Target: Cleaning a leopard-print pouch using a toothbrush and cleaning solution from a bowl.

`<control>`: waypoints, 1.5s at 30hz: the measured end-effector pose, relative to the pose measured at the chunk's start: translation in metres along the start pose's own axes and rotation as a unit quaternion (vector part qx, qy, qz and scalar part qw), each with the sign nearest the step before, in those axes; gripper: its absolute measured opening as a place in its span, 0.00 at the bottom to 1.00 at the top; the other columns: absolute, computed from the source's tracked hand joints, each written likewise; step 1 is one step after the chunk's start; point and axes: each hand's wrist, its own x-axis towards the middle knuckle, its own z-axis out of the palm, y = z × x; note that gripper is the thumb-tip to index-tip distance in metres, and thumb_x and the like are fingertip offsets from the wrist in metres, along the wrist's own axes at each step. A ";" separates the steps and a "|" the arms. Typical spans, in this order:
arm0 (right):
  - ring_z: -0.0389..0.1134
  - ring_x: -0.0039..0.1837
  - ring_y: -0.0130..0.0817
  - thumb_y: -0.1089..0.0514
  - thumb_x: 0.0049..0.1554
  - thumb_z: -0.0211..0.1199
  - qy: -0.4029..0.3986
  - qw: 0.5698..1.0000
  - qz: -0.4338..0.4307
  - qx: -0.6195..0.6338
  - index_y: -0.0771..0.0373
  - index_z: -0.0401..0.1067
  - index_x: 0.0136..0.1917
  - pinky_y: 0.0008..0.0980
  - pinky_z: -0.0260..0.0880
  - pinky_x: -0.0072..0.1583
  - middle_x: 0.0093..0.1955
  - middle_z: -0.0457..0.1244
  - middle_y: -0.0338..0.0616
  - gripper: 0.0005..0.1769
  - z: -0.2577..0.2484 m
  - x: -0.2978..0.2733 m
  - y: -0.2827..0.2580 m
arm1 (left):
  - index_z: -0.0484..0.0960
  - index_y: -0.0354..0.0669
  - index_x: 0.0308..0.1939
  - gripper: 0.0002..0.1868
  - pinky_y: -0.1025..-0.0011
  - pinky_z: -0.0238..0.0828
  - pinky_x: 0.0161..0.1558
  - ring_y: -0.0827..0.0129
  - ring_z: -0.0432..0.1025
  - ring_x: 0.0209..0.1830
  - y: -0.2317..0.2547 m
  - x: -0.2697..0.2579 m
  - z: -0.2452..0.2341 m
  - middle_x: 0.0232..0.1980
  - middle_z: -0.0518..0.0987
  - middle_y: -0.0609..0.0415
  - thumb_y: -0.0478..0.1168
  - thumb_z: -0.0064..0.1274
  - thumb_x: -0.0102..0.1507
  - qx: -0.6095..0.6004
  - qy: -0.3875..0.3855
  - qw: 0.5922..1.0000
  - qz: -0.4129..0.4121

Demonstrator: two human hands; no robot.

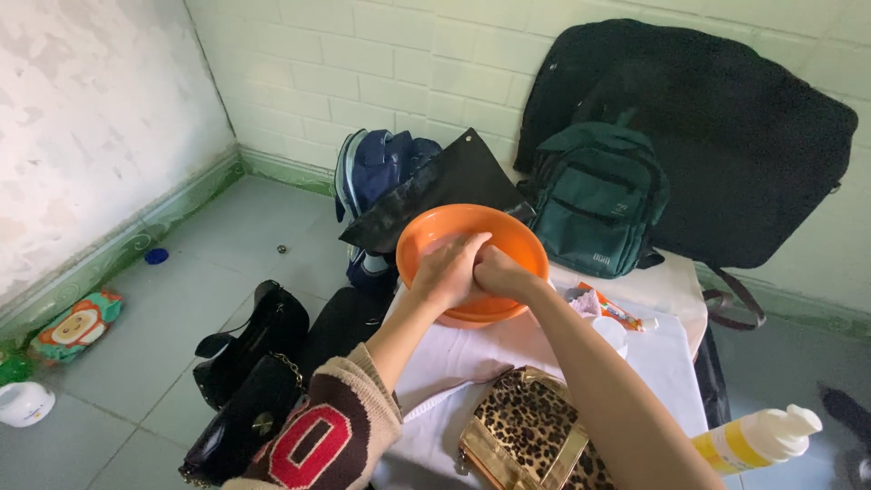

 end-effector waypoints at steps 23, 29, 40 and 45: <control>0.73 0.56 0.58 0.54 0.51 0.54 0.109 0.979 -0.067 -0.160 0.64 0.80 0.49 0.51 0.75 0.57 0.48 0.71 0.57 0.19 0.006 -0.008 -0.023 | 0.60 0.67 0.76 0.50 0.56 0.61 0.69 0.52 0.70 0.67 -0.014 0.014 0.018 0.61 0.76 0.46 0.42 0.65 0.51 0.012 -0.040 0.999 0.035; 0.74 0.54 0.59 0.56 0.51 0.52 0.124 0.972 -0.070 -0.186 0.66 0.79 0.48 0.53 0.75 0.56 0.46 0.71 0.57 0.19 -0.004 -0.015 -0.034 | 0.56 0.66 0.78 0.53 0.52 0.62 0.69 0.49 0.70 0.67 -0.003 0.006 0.007 0.61 0.75 0.45 0.39 0.67 0.52 0.019 -0.018 0.998 0.051; 0.75 0.51 0.60 0.60 0.53 0.49 0.147 0.966 -0.095 -0.189 0.68 0.78 0.46 0.54 0.76 0.53 0.43 0.71 0.56 0.18 -0.001 0.003 -0.018 | 0.56 0.65 0.77 0.54 0.48 0.69 0.63 0.49 0.70 0.64 -0.010 0.011 0.021 0.61 0.75 0.46 0.42 0.70 0.50 0.033 0.031 0.997 0.056; 0.73 0.49 0.53 0.57 0.55 0.50 0.116 0.988 -0.083 -0.056 0.66 0.79 0.45 0.48 0.74 0.53 0.40 0.70 0.53 0.18 -0.005 -0.004 -0.020 | 0.56 0.66 0.77 0.53 0.45 0.68 0.63 0.49 0.71 0.64 0.001 -0.002 0.001 0.60 0.76 0.46 0.47 0.68 0.51 0.021 0.055 0.997 0.043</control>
